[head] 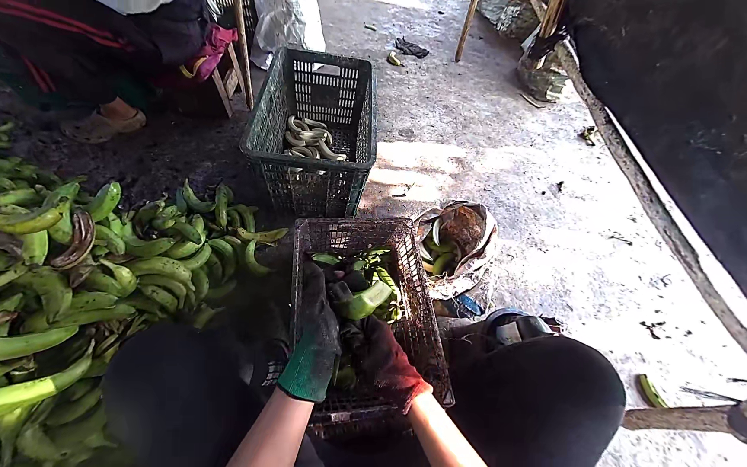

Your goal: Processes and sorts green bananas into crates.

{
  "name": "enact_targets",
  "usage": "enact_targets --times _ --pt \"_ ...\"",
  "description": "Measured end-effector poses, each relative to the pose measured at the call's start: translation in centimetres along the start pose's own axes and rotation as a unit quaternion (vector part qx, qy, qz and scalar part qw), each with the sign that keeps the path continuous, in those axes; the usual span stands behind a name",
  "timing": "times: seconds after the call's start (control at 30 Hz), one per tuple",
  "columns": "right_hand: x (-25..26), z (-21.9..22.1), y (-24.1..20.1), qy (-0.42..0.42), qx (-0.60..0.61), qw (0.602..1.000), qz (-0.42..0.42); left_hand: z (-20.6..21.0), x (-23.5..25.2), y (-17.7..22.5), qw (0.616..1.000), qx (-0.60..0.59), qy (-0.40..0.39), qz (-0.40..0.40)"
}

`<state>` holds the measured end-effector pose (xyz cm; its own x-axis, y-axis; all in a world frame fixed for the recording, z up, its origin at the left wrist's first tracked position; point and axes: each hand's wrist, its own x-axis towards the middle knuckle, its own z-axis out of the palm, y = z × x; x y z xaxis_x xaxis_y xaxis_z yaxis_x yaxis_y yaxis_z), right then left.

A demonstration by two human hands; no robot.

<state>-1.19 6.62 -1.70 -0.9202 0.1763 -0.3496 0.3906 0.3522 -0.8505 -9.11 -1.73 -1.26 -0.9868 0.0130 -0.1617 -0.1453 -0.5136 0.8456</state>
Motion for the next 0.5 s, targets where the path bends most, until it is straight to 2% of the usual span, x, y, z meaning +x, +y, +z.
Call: enact_targets --times 0.07,0.13,0.2,0.27,0.33,0.4,0.43,0.47,0.5 --pt "0.0 -1.9 -0.8 -0.012 -0.005 1.0 0.008 1.8 -0.1 0.0 0.999 0.023 0.02 -0.026" --pt "0.3 -5.7 -2.5 -0.022 -0.025 0.998 0.045 4.9 0.2 -0.4 0.997 0.025 0.002 -0.072" --pt "1.9 -10.7 -2.7 -0.028 0.006 0.996 0.079 8.8 1.7 -2.7 0.991 -0.006 -0.051 -0.122" --pt "4.2 -16.0 -1.1 -0.035 0.002 0.994 0.107 11.8 3.8 -6.3 0.984 0.026 -0.108 -0.139" --pt "6.2 -20.5 1.0 -0.009 -0.121 0.982 0.145 12.3 5.4 -8.3 0.978 0.147 -0.088 -0.122" --pt "6.8 -23.6 1.3 0.059 -0.273 0.943 0.181 10.4 7.5 -9.0 0.964 0.245 -0.083 -0.068" --pt "6.9 -24.6 1.7 0.087 -0.323 0.922 0.195 8.8 8.4 -9.6 0.943 0.318 -0.091 -0.044" --pt "6.8 -25.3 2.1 0.103 -0.341 0.911 0.207 6.9 9.1 -10.1 0.901 0.42 -0.105 -0.039" --pt "6.5 -25.9 2.7 0.115 -0.334 0.912 0.211 5.1 9.4 -10.8 0.838 0.526 -0.133 -0.058"
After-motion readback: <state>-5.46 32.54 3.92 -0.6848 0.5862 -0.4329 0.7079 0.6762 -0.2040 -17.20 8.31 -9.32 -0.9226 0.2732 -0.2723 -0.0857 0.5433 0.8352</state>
